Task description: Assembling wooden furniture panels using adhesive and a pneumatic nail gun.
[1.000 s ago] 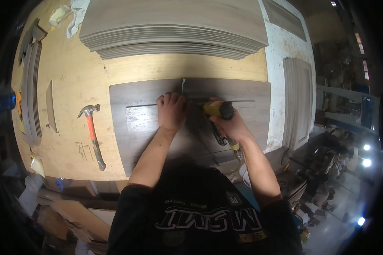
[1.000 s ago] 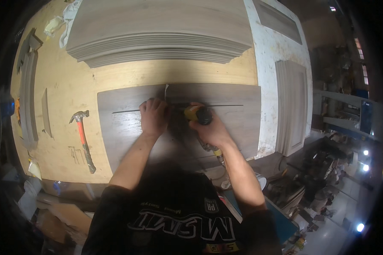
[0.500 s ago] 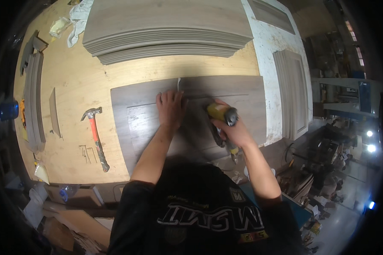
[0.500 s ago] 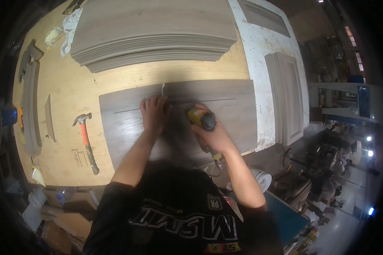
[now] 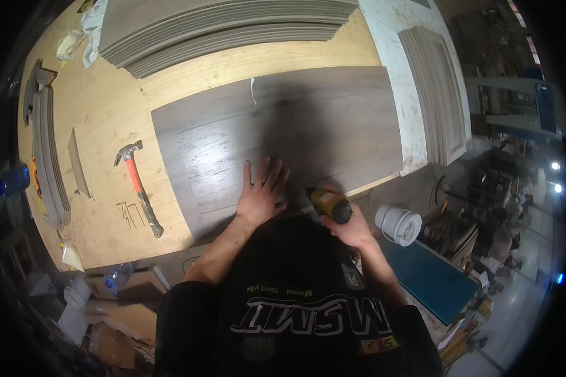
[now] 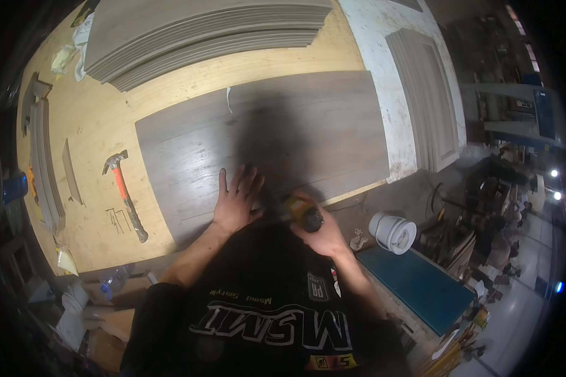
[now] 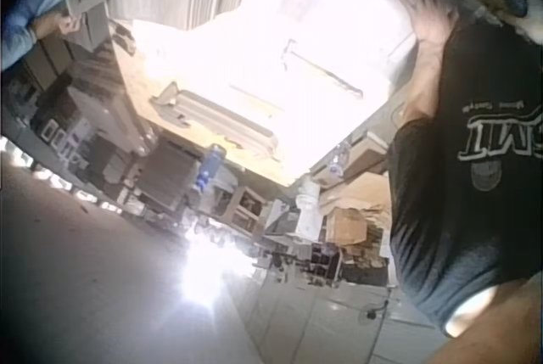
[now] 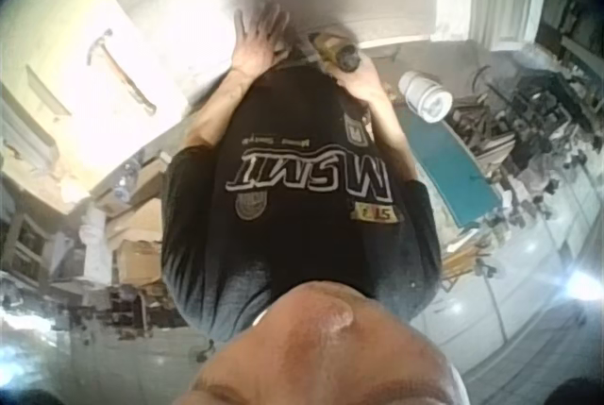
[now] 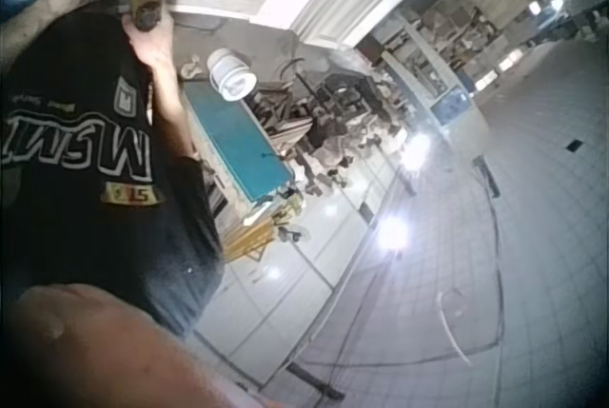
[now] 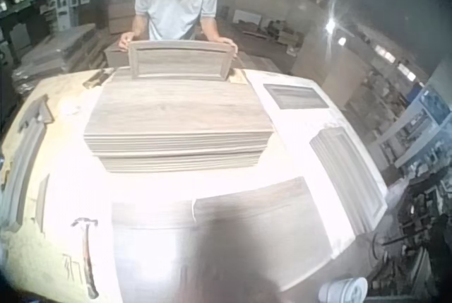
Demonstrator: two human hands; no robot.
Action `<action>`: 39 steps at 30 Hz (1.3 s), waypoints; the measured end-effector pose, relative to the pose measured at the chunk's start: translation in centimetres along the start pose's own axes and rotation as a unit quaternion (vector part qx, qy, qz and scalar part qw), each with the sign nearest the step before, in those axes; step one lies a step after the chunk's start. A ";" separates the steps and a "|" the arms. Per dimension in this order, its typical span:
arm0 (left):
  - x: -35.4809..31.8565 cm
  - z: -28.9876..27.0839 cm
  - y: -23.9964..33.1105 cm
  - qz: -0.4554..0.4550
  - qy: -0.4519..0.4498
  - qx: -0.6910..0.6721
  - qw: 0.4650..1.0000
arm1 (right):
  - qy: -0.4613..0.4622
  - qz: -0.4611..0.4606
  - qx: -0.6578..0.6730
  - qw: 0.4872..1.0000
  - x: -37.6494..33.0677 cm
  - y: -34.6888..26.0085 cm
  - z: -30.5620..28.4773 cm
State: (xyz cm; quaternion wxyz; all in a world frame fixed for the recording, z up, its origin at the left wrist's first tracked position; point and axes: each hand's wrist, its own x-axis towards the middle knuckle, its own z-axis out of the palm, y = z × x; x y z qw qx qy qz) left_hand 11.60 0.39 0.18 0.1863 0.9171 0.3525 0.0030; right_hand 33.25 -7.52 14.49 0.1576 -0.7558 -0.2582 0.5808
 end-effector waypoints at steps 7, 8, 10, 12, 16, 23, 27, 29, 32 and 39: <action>-0.3 0.1 0.1 0.003 0.017 -0.019 1.000 | 0.019 -0.116 -0.059 0.991 0.4 1.4 1.8; -0.3 0.0 0.1 0.002 0.008 -0.019 1.000 | 0.029 -0.126 -0.064 0.990 0.5 1.6 1.9; -0.2 -0.4 0.2 0.001 -0.004 -0.021 1.000 | 0.025 -0.111 -0.047 0.992 0.6 1.9 1.9; -0.1 -0.6 0.2 -0.007 -0.025 -0.024 0.999 | 0.024 -0.097 -0.030 0.995 0.7 1.9 1.9; -0.2 0.0 0.1 -0.005 0.003 -0.036 0.999 | 0.036 -0.067 -0.036 0.996 0.5 1.7 1.9; -0.1 -0.3 0.1 -0.005 0.009 -0.043 0.999 | 0.031 -0.101 -0.024 0.994 0.5 1.8 1.8; -0.1 -0.6 0.3 -0.004 0.015 -0.040 0.999 | 0.046 -0.180 -0.035 0.982 0.7 2.1 1.9; 0.0 -0.6 0.5 -0.002 0.015 -0.042 0.999 | 0.037 -0.118 -0.014 0.992 1.0 2.5 1.7; -0.2 -0.9 0.3 -0.008 0.008 -0.035 0.999 | 0.012 -0.093 0.047 0.995 0.5 1.3 0.4; -2.4 -1.7 0.0 -0.070 -0.009 -0.037 0.997 | 0.094 -0.094 0.166 0.977 0.1 0.3 -9.9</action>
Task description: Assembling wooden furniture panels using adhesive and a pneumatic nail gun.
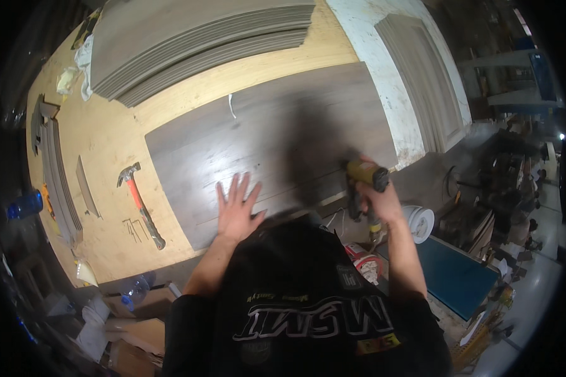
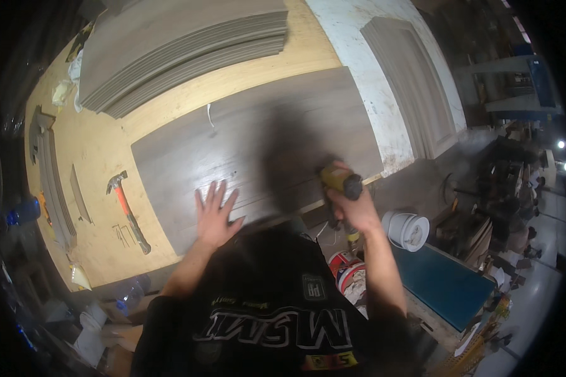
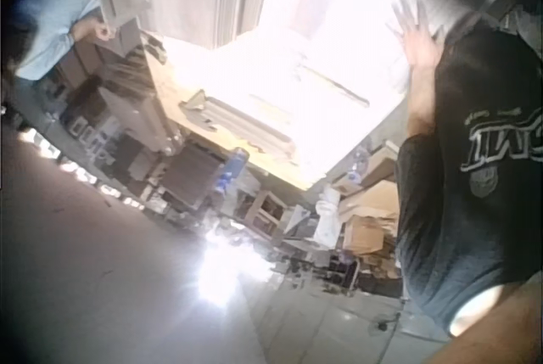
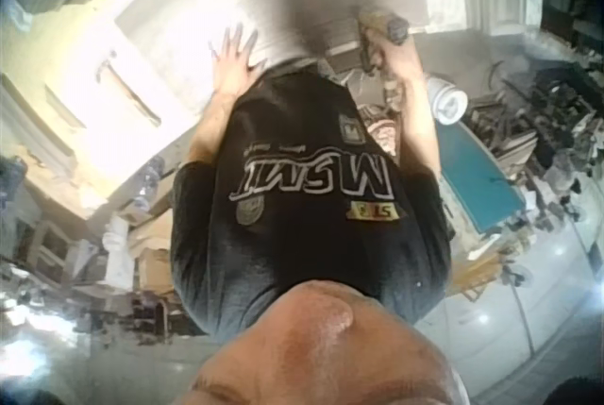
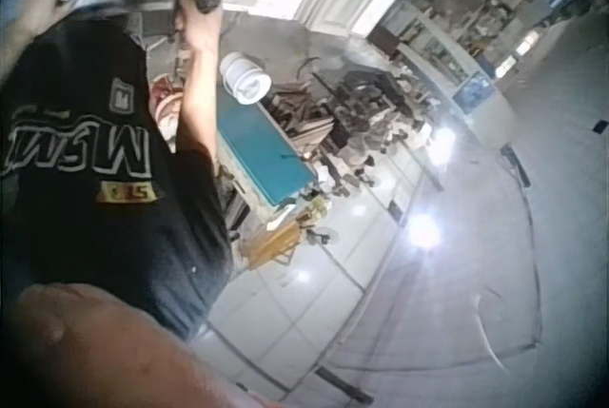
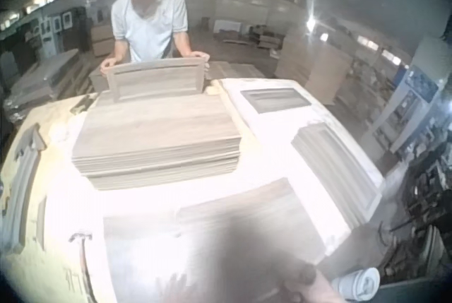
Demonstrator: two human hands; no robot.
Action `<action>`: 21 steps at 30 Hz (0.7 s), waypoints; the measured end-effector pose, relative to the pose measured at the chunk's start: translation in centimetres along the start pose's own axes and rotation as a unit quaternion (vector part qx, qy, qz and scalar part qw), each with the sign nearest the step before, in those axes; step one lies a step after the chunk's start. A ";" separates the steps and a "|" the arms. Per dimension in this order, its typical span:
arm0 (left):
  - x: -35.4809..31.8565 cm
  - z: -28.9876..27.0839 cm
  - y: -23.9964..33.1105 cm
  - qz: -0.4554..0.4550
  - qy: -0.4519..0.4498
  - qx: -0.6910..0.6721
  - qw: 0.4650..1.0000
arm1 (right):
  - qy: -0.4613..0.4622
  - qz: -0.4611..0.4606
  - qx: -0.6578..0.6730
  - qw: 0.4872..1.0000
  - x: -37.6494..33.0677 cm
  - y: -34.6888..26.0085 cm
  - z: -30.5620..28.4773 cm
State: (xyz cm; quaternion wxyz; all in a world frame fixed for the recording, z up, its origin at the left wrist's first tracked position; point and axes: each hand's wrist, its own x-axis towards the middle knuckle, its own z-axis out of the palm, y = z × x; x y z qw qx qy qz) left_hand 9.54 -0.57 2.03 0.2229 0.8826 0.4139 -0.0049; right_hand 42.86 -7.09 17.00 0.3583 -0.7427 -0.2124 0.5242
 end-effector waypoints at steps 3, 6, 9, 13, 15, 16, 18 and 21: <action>-2.8 -0.4 -2.7 -0.070 0.064 -0.016 0.995 | 0.048 -0.027 -0.047 0.997 2.2 -1.3 -3.8; -5.7 0.2 -6.2 -0.237 0.209 -0.002 0.949 | 0.042 -0.030 -0.088 0.995 5.6 -2.6 -6.8; -5.9 -1.0 -8.9 -0.358 0.224 -0.060 0.904 | 0.027 -0.057 -0.104 0.993 8.4 -3.6 -8.4; -4.9 0.2 -12.3 -0.346 0.268 -0.251 0.864 | -0.009 -0.015 -0.152 0.988 11.6 -3.9 -9.4; -4.7 0.4 -12.9 -0.378 0.245 -0.301 0.841 | -0.017 -0.012 -0.167 0.986 12.0 -4.6 -9.2; -4.8 0.7 -13.1 -0.371 0.257 -0.341 0.825 | -0.021 -0.007 -0.183 0.983 12.2 -4.8 -9.2; -4.6 0.7 -12.9 -0.364 0.268 -0.380 0.807 | -0.028 -0.009 -0.179 0.984 12.9 -4.3 -9.8; -4.6 0.5 -12.6 -0.390 0.268 -0.321 0.820 | -0.037 -0.003 -0.179 0.983 13.1 -4.1 -10.2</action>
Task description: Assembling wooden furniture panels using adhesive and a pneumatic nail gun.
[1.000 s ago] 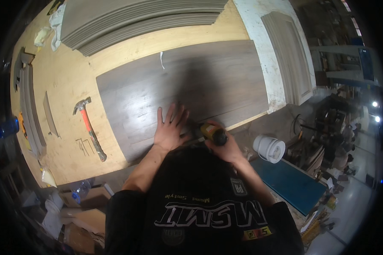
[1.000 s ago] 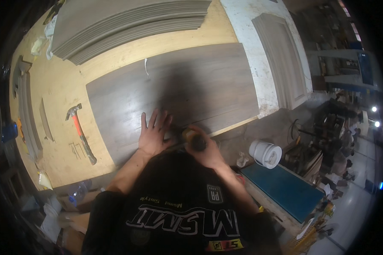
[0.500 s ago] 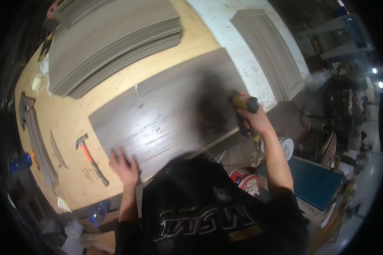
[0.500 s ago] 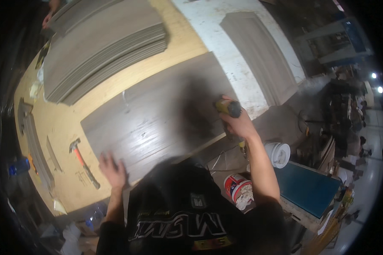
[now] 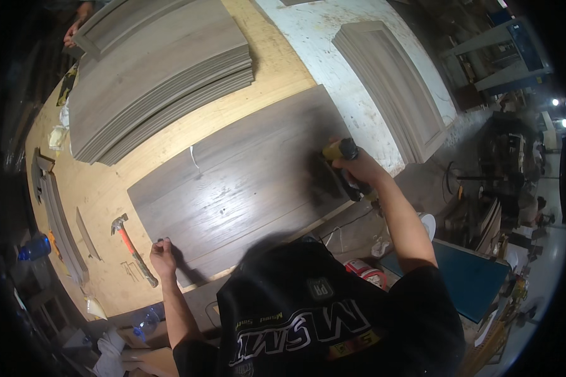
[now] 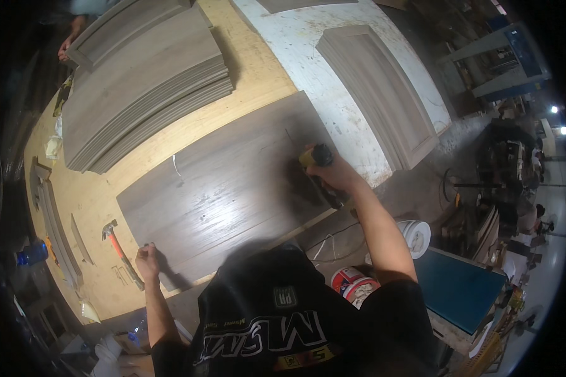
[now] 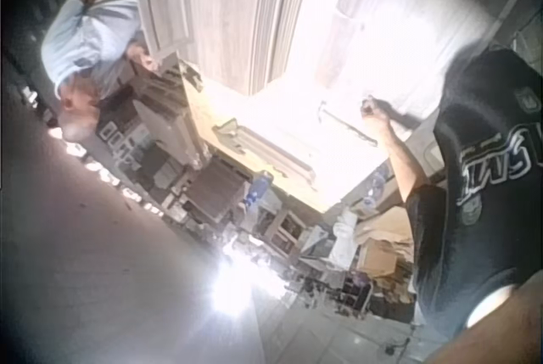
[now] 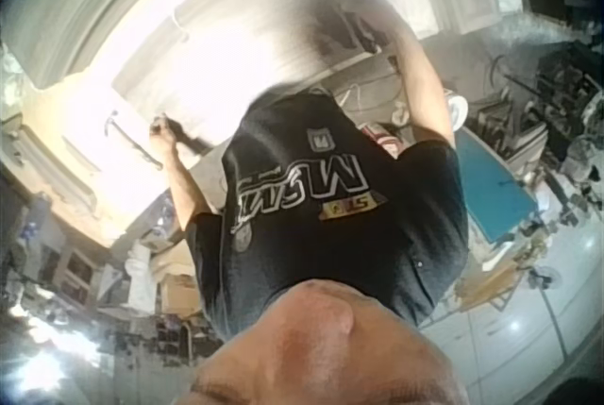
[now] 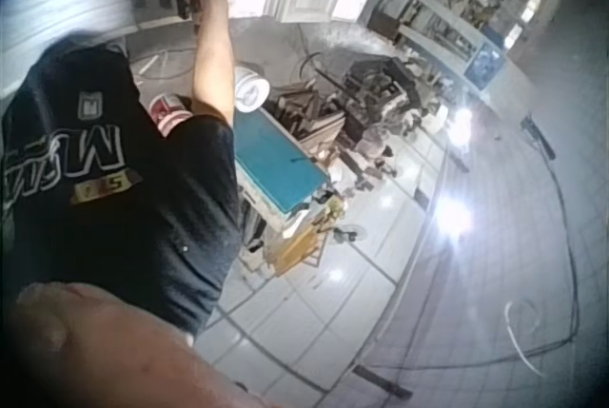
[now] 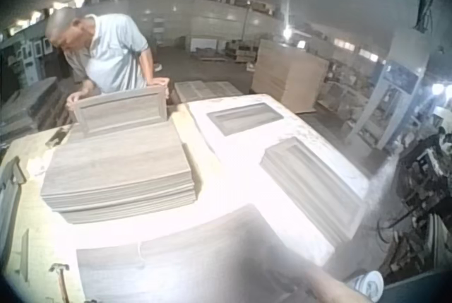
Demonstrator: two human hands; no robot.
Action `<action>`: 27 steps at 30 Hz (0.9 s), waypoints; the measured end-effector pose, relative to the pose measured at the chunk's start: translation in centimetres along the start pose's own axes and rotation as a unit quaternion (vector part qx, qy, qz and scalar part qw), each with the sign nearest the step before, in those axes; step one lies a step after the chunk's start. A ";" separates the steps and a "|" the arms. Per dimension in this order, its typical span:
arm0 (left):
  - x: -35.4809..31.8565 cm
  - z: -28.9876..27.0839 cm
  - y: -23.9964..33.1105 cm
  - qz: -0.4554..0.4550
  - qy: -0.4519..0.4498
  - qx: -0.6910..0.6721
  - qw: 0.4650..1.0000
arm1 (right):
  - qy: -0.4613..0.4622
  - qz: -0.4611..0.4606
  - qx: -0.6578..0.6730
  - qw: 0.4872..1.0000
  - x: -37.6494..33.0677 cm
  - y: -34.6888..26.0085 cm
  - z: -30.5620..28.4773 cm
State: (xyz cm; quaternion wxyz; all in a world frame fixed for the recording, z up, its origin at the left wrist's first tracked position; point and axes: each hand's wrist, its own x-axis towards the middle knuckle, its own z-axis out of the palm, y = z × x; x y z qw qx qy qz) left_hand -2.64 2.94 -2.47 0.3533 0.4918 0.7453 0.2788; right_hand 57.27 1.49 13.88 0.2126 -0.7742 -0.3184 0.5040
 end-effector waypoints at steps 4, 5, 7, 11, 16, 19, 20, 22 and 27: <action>0.5 0.1 -1.1 -0.007 0.002 -0.028 1.000 | -0.013 -0.005 -0.001 1.000 0.2 0.5 0.0; 0.5 0.1 -0.8 -0.015 0.002 -0.007 1.000 | -0.011 -0.004 -0.002 1.000 0.1 0.6 0.0; 0.4 0.0 0.2 -0.029 -0.003 0.003 1.000 | -0.009 -0.003 0.011 1.000 -0.6 0.1 0.4; 0.2 -0.4 2.6 -0.034 -0.024 0.019 0.999 | 0.000 0.036 0.011 0.999 -0.5 1.0 0.6; -0.3 -0.6 -0.8 0.005 0.003 -0.010 1.000 | 0.025 -0.003 0.103 0.994 -2.8 -2.3 2.7; -1.0 -0.3 0.2 0.044 0.048 0.033 0.997 | -0.012 -0.027 0.121 0.992 -5.1 -4.2 5.6; -1.2 0.0 1.2 0.002 0.055 0.034 0.998 | -0.039 -0.034 0.126 0.991 -5.3 -5.0 7.3; -1.3 1.1 0.6 0.007 0.069 -0.001 0.998 | -0.085 -0.062 0.091 0.990 -6.1 -7.0 12.2; -3.3 0.3 2.6 0.070 0.082 -0.008 0.994 | -0.229 -0.112 0.005 0.967 -5.0 -12.1 25.1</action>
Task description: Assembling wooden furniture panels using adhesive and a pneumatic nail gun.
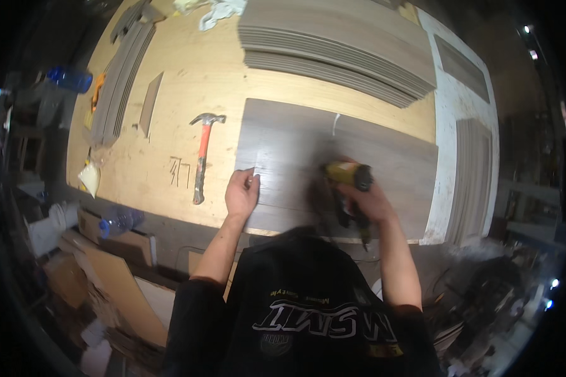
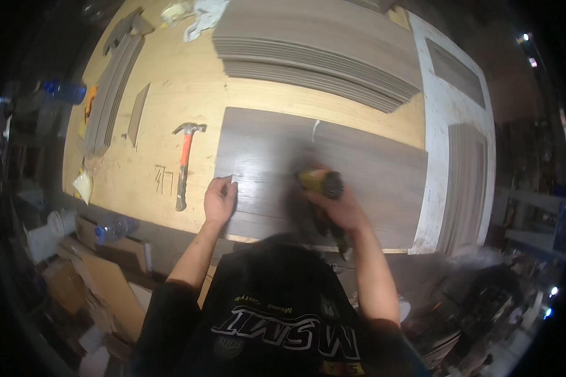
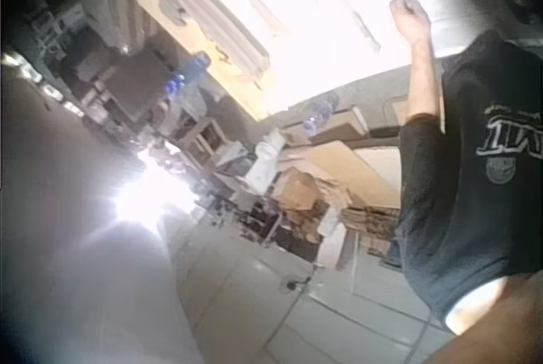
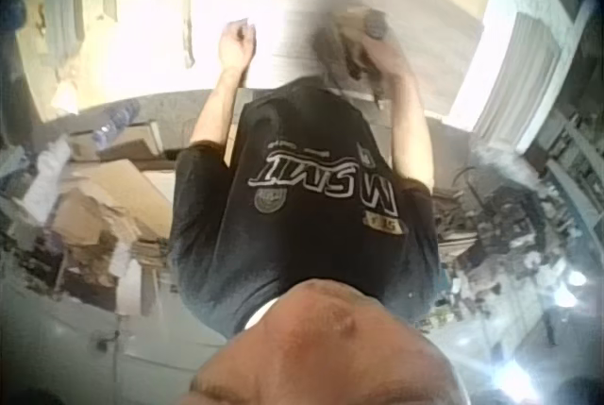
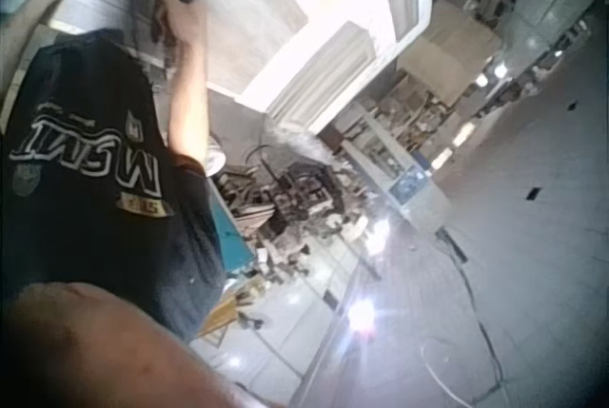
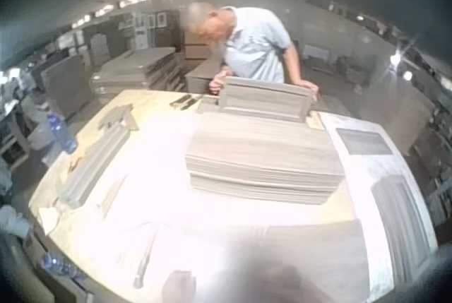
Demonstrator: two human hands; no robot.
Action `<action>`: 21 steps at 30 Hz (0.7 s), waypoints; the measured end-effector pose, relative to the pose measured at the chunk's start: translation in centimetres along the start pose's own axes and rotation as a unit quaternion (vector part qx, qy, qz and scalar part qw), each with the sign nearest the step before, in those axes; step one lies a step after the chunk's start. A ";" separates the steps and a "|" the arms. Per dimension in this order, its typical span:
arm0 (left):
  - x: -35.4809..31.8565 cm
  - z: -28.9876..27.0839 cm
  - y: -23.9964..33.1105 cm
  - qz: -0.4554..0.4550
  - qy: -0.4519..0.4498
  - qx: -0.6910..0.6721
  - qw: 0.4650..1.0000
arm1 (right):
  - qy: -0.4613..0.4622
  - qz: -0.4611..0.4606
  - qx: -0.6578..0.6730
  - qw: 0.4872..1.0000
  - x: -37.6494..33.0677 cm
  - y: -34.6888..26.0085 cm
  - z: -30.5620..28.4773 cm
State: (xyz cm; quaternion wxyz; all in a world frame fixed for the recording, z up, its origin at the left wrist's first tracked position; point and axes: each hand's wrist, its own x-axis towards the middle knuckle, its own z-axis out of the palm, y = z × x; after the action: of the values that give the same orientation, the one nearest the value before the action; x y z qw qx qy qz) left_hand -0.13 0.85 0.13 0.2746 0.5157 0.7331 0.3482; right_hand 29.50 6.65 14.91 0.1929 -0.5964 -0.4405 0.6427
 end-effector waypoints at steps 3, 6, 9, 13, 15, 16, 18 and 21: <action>-0.3 -0.7 -1.0 0.001 -0.010 -0.012 1.000 | -0.082 -0.011 -0.031 0.996 4.0 -2.6 6.6; -0.2 -1.6 -1.7 0.020 -0.031 0.013 0.999 | -0.119 0.034 -0.090 0.988 5.4 -4.8 11.4; -0.6 -2.1 -2.6 0.028 -0.034 0.007 0.999 | -0.139 0.055 -0.120 0.982 6.5 -4.7 13.7; -0.7 -2.6 -2.9 0.032 -0.067 0.003 0.997 | -0.126 0.092 -0.170 0.973 7.2 -5.0 14.9; -0.6 -2.7 -2.8 0.033 -0.057 0.002 0.998 | -0.126 0.088 -0.168 0.974 7.3 -5.0 15.2; -0.6 -2.7 -2.8 0.039 -0.050 0.005 0.998 | -0.125 0.090 -0.171 0.973 7.2 -5.0 15.4; -0.5 -2.7 -2.9 0.048 -0.046 -0.002 0.998 | -0.114 0.076 -0.174 0.975 6.7 -4.9 15.8; -0.3 -2.6 -3.0 0.068 -0.047 -0.001 0.997 | -0.078 -0.004 -0.246 0.966 6.0 -3.6 16.4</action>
State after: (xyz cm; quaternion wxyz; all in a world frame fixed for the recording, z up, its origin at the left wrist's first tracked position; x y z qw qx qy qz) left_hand -3.75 -0.67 -0.67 0.2846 0.5799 0.6823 0.3423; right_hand 11.89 7.74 12.57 0.0077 -0.5721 -0.6010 0.5581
